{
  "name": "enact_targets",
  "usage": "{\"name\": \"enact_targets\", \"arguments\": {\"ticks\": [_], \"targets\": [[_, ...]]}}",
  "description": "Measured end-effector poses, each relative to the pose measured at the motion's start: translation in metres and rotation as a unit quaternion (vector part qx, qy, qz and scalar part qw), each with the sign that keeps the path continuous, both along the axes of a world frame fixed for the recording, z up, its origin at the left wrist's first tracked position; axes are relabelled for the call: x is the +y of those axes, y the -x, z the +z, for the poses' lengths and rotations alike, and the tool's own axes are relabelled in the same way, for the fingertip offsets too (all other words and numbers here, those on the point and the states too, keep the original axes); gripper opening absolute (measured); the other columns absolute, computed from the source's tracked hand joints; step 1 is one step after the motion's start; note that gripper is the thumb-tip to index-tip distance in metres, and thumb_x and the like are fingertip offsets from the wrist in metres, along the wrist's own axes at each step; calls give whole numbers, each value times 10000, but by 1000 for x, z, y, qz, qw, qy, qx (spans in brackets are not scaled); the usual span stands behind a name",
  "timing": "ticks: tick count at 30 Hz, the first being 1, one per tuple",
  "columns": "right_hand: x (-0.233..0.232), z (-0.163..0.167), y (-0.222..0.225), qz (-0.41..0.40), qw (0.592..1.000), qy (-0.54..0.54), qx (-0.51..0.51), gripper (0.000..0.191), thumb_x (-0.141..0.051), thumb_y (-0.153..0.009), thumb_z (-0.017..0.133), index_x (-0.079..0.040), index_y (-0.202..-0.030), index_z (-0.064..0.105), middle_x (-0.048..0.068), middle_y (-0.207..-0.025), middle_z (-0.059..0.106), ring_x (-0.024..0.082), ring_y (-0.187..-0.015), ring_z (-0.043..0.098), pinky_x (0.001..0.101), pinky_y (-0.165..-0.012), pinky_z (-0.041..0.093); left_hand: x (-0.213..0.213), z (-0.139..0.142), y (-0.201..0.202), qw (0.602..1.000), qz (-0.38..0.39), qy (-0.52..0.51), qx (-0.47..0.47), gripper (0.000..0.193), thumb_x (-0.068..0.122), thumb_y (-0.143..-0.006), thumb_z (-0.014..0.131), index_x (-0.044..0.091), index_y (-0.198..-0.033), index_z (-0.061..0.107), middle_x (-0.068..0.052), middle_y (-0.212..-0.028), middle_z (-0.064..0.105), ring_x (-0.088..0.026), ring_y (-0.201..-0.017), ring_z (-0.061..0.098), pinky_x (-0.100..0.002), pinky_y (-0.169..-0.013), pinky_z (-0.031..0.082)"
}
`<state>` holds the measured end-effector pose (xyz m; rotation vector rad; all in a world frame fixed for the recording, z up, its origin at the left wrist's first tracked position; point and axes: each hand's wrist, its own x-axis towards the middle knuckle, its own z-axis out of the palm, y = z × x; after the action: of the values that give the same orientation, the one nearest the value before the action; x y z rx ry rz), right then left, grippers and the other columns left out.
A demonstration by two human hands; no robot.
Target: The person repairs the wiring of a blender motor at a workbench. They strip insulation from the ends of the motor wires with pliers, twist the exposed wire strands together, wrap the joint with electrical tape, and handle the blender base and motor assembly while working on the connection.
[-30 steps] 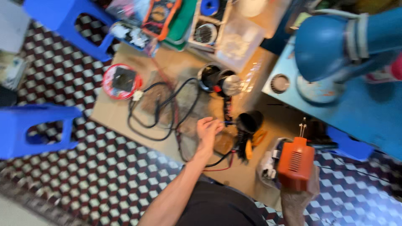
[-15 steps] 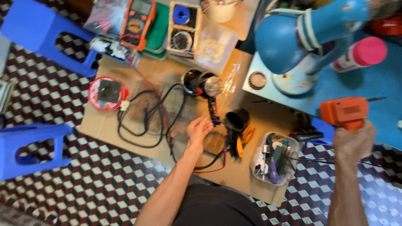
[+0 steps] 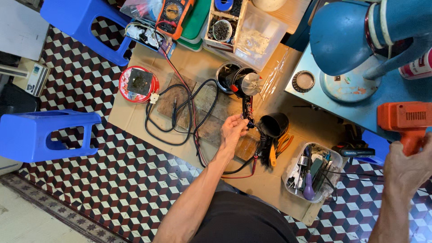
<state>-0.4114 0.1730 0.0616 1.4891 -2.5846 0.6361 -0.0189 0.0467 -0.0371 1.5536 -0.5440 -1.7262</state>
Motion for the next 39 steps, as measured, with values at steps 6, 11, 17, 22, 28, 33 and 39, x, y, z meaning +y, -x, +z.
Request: {"name": "enact_targets", "arguments": {"ticks": [6,11,17,22,28,33,39], "targets": [[8,5,-145,48,963,-29,-265,274,-108,-998,631,-23,-1257,664,162,-1243,653,265,-1118,632,400,-972,527,4,-4,2,999,20,27,-4,410,263,-948,738,-47,-1197,643,-99,-980,702,-150,-872,687,-266,-773,583],[-22,-31,-220,81,908,-143,-386,389,-217,-926,646,-31,-1267,649,169,-1174,663,289,-1010,681,404,-891,551,20,0,-1,999,37,26,23,362,246,-958,694,-16,-1183,588,-102,-1058,719,-158,-910,700,-278,-821,594],[-45,-88,-241,162,921,-104,-340,500,-197,-856,693,16,-1298,601,235,-1218,642,381,-1119,610,444,-981,477,26,0,-6,997,58,27,49,364,236,-976,670,-25,-1196,544,-143,-1087,722,-181,-935,715,-294,-842,586],[-47,-110,-244,153,919,-156,-327,376,-226,-888,671,-49,-1220,668,202,-1171,694,380,-1108,614,461,-989,479,24,-4,-11,994,73,7,87,380,258,-972,676,-4,-1214,546,-137,-1075,713,-182,-925,703,-297,-821,578],[-46,-72,-245,28,829,-257,-496,327,-237,-938,634,-65,-1216,643,149,-972,737,296,-796,718,401,-764,566,18,-2,-19,991,92,-12,98,390,293,-968,676,24,-1219,547,-127,-1079,729,-174,-918,704,-290,-804,575],[-36,-42,-255,141,884,-110,-432,280,-193,-922,697,-18,-1138,659,122,-969,688,211,-798,677,341,-754,545,14,4,-24,992,84,-33,91,446,325,-950,678,38,-1261,539,-115,-1059,727,-173,-905,704,-301,-806,578],[-36,-30,-264,211,901,-72,-372,279,-146,-906,720,-12,-1140,649,127,-978,653,251,-845,671,366,-755,545,42,17,-17,997,-57,-13,54,435,348,-969,706,21,-1249,643,-66,-1052,703,-108,-918,670,-251,-811,538]]}}
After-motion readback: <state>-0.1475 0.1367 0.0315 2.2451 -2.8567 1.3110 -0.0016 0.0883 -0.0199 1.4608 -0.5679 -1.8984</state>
